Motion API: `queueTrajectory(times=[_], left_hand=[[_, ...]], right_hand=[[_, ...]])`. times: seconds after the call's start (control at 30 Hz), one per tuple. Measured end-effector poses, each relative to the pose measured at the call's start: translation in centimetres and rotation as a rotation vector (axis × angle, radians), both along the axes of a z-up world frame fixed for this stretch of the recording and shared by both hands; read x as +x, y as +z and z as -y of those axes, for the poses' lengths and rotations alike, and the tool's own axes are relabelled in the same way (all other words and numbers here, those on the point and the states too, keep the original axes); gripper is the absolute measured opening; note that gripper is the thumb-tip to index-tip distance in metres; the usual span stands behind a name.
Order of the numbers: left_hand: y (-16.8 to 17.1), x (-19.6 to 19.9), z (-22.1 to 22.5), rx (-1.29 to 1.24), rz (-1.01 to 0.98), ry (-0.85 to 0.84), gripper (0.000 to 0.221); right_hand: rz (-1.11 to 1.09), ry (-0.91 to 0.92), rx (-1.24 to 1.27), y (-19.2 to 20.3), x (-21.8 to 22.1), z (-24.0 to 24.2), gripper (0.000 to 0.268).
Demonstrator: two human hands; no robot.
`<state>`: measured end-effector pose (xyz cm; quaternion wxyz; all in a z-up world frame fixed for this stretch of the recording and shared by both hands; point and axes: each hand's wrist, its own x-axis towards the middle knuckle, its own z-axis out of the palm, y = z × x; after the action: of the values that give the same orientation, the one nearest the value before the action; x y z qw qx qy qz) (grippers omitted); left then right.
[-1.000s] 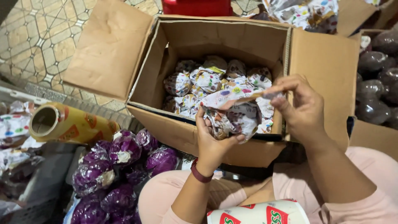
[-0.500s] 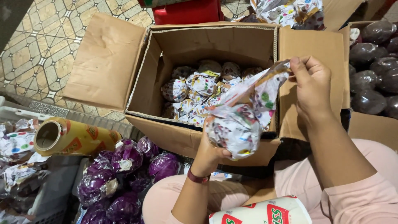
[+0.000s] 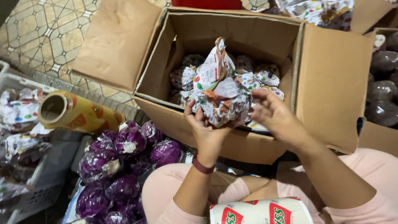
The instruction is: The person wraps individual heads of red cabbage in plastic film and places them into a cardboard box containing other wrapped cabbages.
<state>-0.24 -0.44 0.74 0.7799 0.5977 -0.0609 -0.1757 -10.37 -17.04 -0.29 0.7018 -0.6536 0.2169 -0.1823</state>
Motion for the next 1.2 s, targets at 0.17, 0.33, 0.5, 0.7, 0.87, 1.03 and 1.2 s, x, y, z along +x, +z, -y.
queueTrajectory(times=[0.17, 0.33, 0.5, 0.7, 0.87, 1.03, 1.2], left_hand=[[0.0, -0.7, 0.1, -0.018, 0.059, 0.046, 0.125], [-2.0, -0.2, -1.4, -0.249, 0.247, -0.171, 0.123], [-1.9, -0.1, -1.2, -0.27, 0.245, -0.25, 0.081], [-4.0, 0.2, -0.9, -0.379, -0.018, -0.497, 0.072], [-6.3, 0.8, -0.9, -0.601, -0.363, -0.458, 0.056], [-5.7, 0.7, -1.0, -0.817, -0.468, -0.532, 0.047], [-5.4, 0.6, -0.9, -0.845, -0.5, -0.589, 0.053]], right_hand=[[-0.056, 0.052, 0.191, 2.8, 1.9, -4.2, 0.073], [0.209, 0.037, 0.468, 4.3, 2.1, -3.8, 0.056], [0.348, 0.087, 0.6, 0.3, 1.2, -2.1, 0.06], [0.262, 0.13, 0.248, 0.4, 1.4, -2.4, 0.065], [0.174, 0.104, 0.08, 3.6, 1.0, -3.4, 0.069], [0.033, 0.055, -0.047, 3.1, 0.0, -1.9, 0.068], [0.117, -0.029, -0.093, 0.9, -0.6, -0.3, 0.044]])
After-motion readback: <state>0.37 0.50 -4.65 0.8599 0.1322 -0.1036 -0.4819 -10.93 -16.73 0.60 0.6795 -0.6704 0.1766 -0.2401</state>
